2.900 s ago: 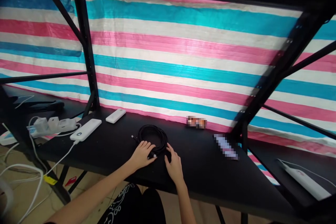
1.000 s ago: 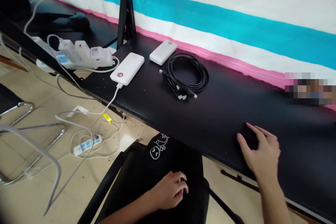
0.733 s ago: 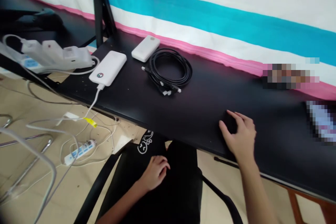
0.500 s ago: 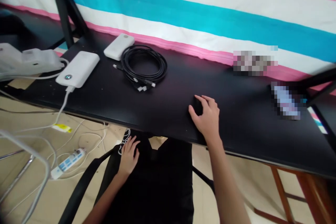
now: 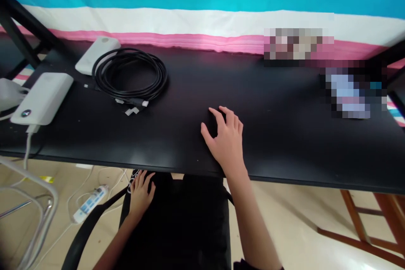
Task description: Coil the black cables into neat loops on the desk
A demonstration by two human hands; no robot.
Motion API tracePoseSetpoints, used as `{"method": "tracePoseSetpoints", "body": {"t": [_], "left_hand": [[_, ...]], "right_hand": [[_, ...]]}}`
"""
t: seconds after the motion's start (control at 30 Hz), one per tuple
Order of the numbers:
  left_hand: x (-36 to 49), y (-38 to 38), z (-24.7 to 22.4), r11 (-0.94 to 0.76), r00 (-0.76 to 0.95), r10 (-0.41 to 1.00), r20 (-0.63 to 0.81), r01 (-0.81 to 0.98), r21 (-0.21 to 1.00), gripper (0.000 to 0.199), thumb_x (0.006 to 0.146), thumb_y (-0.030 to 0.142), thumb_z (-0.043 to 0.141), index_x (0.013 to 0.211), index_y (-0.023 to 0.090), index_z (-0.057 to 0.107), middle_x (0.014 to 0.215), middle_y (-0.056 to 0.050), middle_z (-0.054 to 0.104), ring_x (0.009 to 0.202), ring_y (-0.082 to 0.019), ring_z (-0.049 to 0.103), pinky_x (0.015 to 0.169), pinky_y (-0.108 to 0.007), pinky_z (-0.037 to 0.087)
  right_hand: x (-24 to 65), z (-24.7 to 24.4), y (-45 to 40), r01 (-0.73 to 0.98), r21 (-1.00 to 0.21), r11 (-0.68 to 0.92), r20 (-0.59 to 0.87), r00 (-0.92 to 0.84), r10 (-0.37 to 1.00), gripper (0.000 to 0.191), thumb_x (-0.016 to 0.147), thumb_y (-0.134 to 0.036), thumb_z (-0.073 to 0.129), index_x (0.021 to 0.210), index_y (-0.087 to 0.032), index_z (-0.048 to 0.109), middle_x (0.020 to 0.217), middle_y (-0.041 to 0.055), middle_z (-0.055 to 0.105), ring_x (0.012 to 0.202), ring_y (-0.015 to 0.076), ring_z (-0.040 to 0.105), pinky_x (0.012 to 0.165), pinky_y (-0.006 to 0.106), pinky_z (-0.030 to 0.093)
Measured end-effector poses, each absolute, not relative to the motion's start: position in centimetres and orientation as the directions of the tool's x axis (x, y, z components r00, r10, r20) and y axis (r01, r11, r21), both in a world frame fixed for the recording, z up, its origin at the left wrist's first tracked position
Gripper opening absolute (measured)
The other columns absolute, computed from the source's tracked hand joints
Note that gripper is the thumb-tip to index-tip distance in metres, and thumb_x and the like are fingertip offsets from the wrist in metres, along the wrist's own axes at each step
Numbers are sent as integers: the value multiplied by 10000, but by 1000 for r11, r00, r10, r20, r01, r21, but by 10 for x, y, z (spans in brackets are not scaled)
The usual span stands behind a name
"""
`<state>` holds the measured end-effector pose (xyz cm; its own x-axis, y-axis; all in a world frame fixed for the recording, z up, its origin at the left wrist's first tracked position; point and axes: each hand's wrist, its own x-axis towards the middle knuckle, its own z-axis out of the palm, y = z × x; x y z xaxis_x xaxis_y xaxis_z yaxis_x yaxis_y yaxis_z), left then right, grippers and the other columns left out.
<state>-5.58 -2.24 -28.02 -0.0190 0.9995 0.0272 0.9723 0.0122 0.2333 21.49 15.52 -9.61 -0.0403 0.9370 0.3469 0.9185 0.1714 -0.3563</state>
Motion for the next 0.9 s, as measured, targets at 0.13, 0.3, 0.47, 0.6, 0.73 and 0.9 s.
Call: {"method": "tracePoseSetpoints", "body": {"t": [0.13, 0.3, 0.47, 0.6, 0.73, 0.9], "left_hand": [[-56, -20, -280, 18, -18, 1000, -1, 981, 191, 300, 881, 189, 440, 1116, 211, 626, 1190, -142, 634, 1182, -346, 529, 964, -526, 407], [-53, -22, -278, 6, -1, 1000, -26, 981, 195, 314, 882, 174, 437, 1132, 180, 628, 1195, -159, 633, 1188, -359, 524, 962, -538, 407], [-32, -27, -280, -57, 79, 995, -60, 951, 304, 349, 886, 152, 425, 1181, 186, 610, 1320, -130, 573, 1302, -310, 427, 1038, -485, 367], [-14, -30, -284, -101, 148, 986, -75, 895, 434, 310, 866, 182, 490, 1138, 239, 628, 1416, -37, 499, 1371, -246, 334, 1109, -414, 302], [-13, -31, -287, -95, 162, 983, -84, 849, 520, 273, 863, 209, 516, 1113, 215, 625, 1459, -37, 446, 1407, -236, 249, 1138, -410, 251], [-18, -34, -292, -90, 169, 981, -91, 822, 563, 250, 881, 231, 505, 1102, 200, 617, 1458, -45, 447, 1411, -243, 236, 1142, -415, 233]], "right_hand": [[214, -95, 154, 921, -354, 166, 337, -40, 941, 396, 879, -373, 513, 1249, -234, 537, 1268, 125, 505, 1159, 317, 486, 948, 484, 377], [216, -97, 154, 921, -349, 172, 345, -44, 937, 400, 882, -382, 509, 1255, -239, 533, 1271, 125, 503, 1154, 323, 485, 951, 495, 371], [221, -100, 156, 922, -336, 189, 357, -61, 932, 420, 891, -462, 470, 1247, -254, 550, 1249, 128, 521, 1136, 339, 502, 925, 516, 388], [226, -102, 159, 927, -305, 219, 393, -87, 915, 502, 883, -543, 445, 1231, -214, 596, 1215, 162, 550, 1086, 364, 539, 924, 551, 401], [231, -104, 165, 925, -283, 255, 418, -120, 900, 622, 856, -631, 427, 1224, -168, 621, 1179, 177, 576, 1117, 384, 525, 949, 577, 394], [237, -109, 169, 919, -278, 280, 430, -142, 891, 647, 844, -644, 446, 1211, -146, 635, 1154, 185, 590, 1115, 380, 527, 960, 568, 391]]}}
